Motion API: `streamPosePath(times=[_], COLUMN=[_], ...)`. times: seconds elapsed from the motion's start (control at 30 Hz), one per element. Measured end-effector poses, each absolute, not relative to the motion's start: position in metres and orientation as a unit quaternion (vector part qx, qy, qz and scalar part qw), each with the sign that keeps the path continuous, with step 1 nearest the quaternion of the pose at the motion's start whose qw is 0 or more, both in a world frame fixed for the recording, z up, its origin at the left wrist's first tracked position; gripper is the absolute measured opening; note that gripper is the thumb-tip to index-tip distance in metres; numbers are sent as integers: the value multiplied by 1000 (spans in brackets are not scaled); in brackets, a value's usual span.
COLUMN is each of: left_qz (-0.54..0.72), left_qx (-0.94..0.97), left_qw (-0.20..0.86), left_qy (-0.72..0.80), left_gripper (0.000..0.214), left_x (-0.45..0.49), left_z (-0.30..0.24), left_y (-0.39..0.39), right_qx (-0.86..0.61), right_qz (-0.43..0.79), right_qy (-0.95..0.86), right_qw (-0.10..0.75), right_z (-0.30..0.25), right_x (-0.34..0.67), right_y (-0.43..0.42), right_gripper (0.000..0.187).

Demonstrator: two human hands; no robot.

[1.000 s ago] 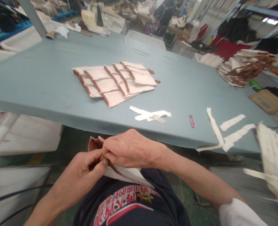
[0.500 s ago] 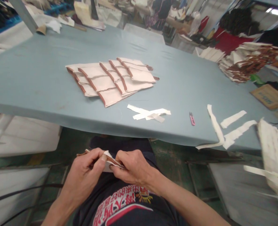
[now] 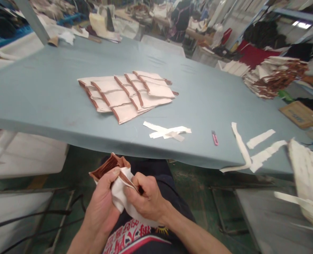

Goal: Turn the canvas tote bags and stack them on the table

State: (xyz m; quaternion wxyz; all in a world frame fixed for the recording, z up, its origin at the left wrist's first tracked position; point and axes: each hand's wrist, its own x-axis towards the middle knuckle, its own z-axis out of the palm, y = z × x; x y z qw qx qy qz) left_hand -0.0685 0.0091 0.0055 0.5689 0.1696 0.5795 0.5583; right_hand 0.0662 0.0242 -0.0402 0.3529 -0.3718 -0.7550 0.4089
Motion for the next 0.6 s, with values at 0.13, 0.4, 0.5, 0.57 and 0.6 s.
streamPosePath(times=[0.13, 0.4, 0.5, 0.57, 0.6], left_qz=[524, 461, 429, 413, 406], left_qx=[231, 446, 516, 550, 563], left_qw=[576, 483, 435, 413, 407], left_qy=[583, 596, 600, 597, 594], left_gripper=[37, 43, 43, 45, 48], left_x=[-88, -103, -97, -96, -95], left_z=[2, 19, 23, 19, 14], left_y=[-4, -4, 3, 5, 6], right_qx=[-354, -270, -277, -289, -296], right_qz=[427, 296, 208, 153, 135], right_qy=[-756, -845, -881, -895, -898], right_qw=[347, 354, 322, 304, 297], right_z=[-38, -11, -13, -20, -25], right_x=[78, 97, 102, 104, 106], right_y=[31, 47, 48, 49, 49], right_gripper=[39, 37, 35, 33, 33])
